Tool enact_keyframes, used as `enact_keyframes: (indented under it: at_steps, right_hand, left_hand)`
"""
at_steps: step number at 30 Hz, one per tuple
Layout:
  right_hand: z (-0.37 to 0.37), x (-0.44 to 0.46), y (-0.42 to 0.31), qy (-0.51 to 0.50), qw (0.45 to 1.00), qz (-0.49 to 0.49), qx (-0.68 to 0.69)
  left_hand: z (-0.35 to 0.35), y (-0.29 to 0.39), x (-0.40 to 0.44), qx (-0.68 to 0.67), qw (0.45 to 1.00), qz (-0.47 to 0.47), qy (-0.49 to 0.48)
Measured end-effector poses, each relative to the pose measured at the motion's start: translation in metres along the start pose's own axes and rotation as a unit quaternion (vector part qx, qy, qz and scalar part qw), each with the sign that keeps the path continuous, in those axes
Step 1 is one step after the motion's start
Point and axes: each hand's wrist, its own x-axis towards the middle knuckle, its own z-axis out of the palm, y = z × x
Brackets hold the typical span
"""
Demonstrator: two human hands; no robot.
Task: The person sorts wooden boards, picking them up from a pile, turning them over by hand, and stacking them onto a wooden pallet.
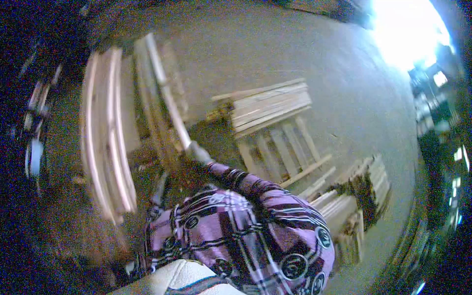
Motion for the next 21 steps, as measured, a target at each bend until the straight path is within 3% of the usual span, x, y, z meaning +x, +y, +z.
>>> enact_keyframes:
  at_steps: [1,2,3,5,6,9,12,13,15,17,19,20,21]
  right_hand:
    - [0.011,-0.014,0.015,-0.016,0.982,0.114,0.147]
    - [0.013,-0.017,0.018,-0.016,0.975,0.112,0.191]
    - [0.018,-0.014,0.02,-0.018,0.966,0.101,0.238]
    - [0.011,-0.015,0.013,-0.005,0.978,0.148,0.146]
    - [0.007,-0.015,0.01,0.0,0.978,0.148,0.147]
    - [-0.003,-0.018,0.014,-0.011,0.961,0.187,0.204]
    - [-0.009,-0.016,0.027,-0.046,0.939,0.235,0.247]
    - [-0.011,-0.016,0.026,-0.045,0.939,0.236,0.247]
    - [-0.014,-0.016,0.023,-0.008,0.927,0.259,0.272]
    - [-0.027,-0.016,0.011,-0.018,0.935,0.249,0.253]
    - [-0.019,-0.014,0.019,0.016,0.935,0.161,0.317]
    - [-0.012,-0.009,0.027,0.079,0.954,0.068,0.281]
    - [-0.014,-0.005,0.032,0.028,0.948,0.115,0.296]
  left_hand:
    - [-0.007,-0.02,0.01,-0.085,0.994,-0.025,-0.057]
    - [-0.014,-0.037,0.016,-0.171,0.978,-0.061,-0.105]
    - [-0.008,-0.04,0.021,-0.16,0.978,-0.057,-0.122]
    - [0.011,-0.044,0.022,-0.134,0.986,0.086,-0.052]
    - [0.017,-0.019,0.002,-0.176,0.983,0.018,-0.05]
    - [0.01,-0.044,0.024,-0.097,0.995,0.014,-0.006]
    - [-0.003,-0.052,0.027,-0.115,0.993,-0.022,0.024]
    - [0.003,-0.038,0.019,-0.115,0.993,-0.023,0.023]
    - [0.014,-0.016,0.003,-0.039,0.994,0.065,0.08]
    - [0.005,-0.02,0.006,-0.029,0.996,0.049,0.075]
    - [0.002,-0.012,0.003,-0.018,0.996,0.033,0.075]
    - [0.001,-0.003,0.001,-0.071,0.997,-0.016,0.022]
    - [-0.004,0.001,-0.006,-0.126,0.99,-0.067,-0.024]
